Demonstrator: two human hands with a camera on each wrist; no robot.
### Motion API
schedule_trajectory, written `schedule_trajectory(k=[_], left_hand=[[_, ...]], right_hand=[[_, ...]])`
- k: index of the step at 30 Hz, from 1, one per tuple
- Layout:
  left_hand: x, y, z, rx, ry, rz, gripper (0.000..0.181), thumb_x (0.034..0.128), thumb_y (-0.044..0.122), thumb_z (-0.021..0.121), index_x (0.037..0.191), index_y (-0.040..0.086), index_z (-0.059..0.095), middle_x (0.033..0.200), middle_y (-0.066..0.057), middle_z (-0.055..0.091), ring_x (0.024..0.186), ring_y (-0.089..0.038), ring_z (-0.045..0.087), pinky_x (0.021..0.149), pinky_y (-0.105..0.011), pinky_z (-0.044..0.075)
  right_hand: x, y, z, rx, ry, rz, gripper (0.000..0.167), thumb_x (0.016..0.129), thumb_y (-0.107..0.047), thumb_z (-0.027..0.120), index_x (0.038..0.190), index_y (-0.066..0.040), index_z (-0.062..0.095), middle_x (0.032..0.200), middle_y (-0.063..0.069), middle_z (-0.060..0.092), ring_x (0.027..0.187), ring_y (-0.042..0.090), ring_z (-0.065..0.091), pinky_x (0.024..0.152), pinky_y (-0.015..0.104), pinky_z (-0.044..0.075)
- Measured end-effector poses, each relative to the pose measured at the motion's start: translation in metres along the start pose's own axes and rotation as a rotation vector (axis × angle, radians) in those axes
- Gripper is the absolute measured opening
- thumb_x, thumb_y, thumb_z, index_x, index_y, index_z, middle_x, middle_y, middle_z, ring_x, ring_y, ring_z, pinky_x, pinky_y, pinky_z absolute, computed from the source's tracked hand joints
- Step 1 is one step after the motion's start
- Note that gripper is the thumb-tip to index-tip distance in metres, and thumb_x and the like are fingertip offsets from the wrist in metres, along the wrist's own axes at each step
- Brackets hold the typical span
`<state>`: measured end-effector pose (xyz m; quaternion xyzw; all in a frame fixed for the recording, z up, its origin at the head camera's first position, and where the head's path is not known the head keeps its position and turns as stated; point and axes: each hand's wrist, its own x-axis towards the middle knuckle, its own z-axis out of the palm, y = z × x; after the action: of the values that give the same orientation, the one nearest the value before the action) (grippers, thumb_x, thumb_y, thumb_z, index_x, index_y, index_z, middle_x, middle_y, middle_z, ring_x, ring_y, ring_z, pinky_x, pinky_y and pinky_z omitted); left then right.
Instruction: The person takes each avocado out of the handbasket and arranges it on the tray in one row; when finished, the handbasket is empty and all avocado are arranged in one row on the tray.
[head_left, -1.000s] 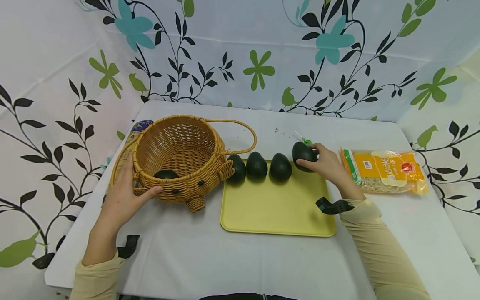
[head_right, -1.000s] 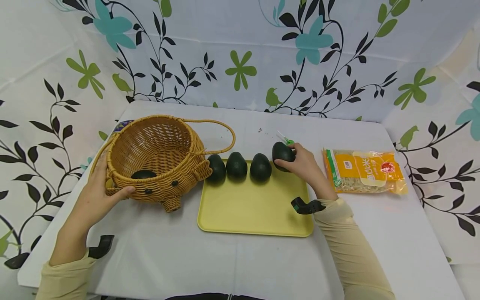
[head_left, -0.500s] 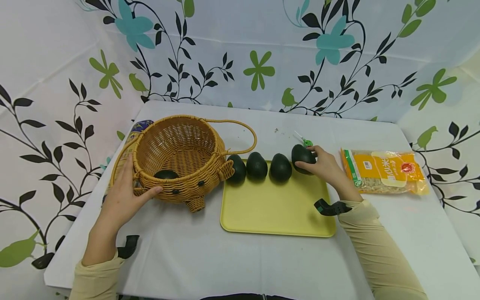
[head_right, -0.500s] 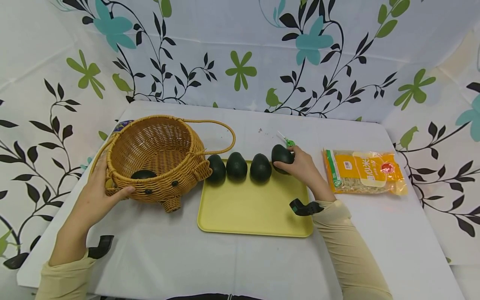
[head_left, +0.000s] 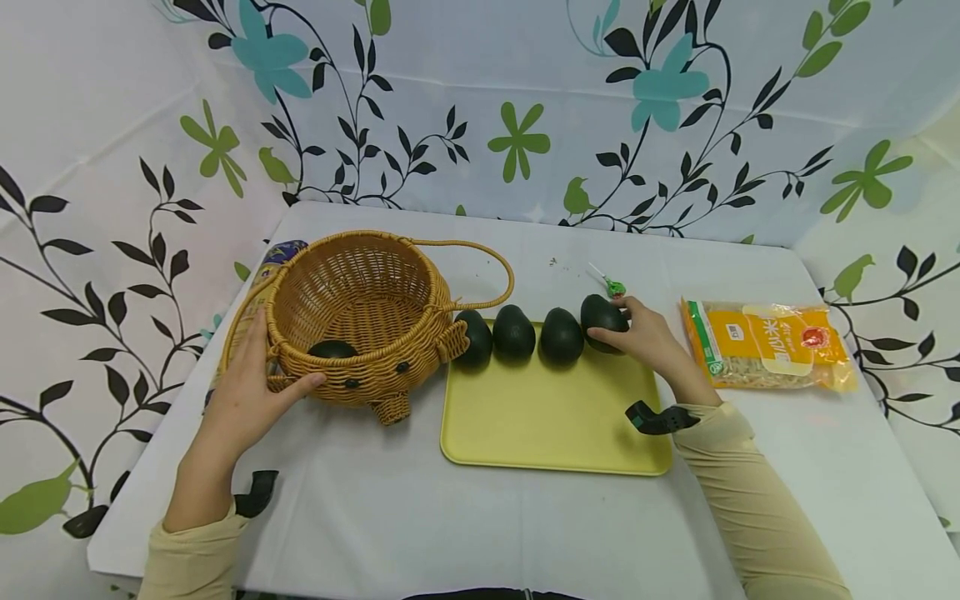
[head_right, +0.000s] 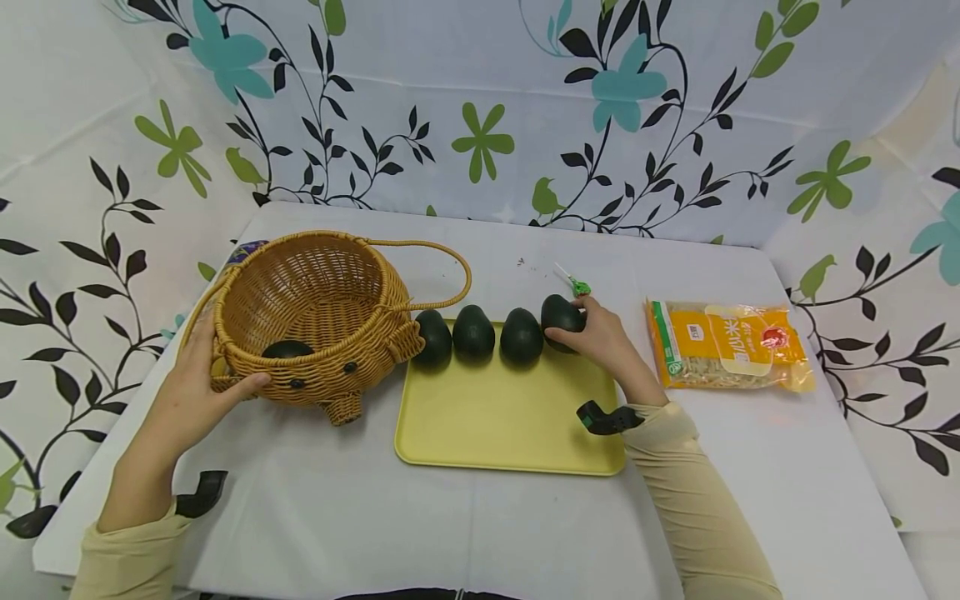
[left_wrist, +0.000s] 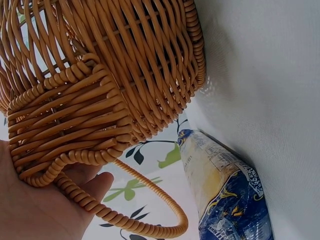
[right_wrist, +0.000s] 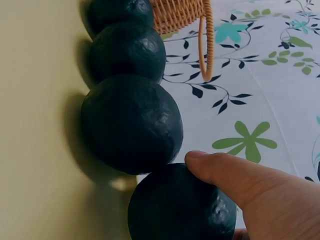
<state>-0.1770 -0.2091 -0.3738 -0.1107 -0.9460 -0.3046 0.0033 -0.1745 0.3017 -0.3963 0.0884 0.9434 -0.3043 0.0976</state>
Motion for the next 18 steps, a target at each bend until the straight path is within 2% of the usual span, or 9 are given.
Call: schedule_trajectory(k=[11, 18], left_hand=[[0.0, 0.0, 0.0, 0.002, -0.002, -0.001, 0.11, 0.0821, 0.05, 0.067, 0.152, 0.017, -0.012, 0.159, -0.018, 0.0, 0.143, -0.047, 0.008, 0.1, -0.076, 0.018], [0.0, 0.0, 0.0, -0.001, -0.002, -0.002, 0.109, 0.0821, 0.05, 0.067, 0.152, 0.018, -0.012, 0.159, -0.018, 0.0, 0.143, -0.048, 0.008, 0.1, -0.076, 0.018]], right_hand=[[0.002, 0.003, 0.008, -0.012, -0.006, -0.018, 0.078, 0.083, -0.052, 0.064, 0.137, -0.002, 0.038, 0.133, 0.031, 0.047, 0.117, 0.042, 0.05, 0.094, 0.052, 0.045], [0.002, 0.002, 0.012, -0.021, 0.0, -0.023, 0.08, 0.083, -0.052, 0.063, 0.138, 0.0, 0.036, 0.131, 0.032, 0.048, 0.116, 0.042, 0.051, 0.093, 0.051, 0.046]])
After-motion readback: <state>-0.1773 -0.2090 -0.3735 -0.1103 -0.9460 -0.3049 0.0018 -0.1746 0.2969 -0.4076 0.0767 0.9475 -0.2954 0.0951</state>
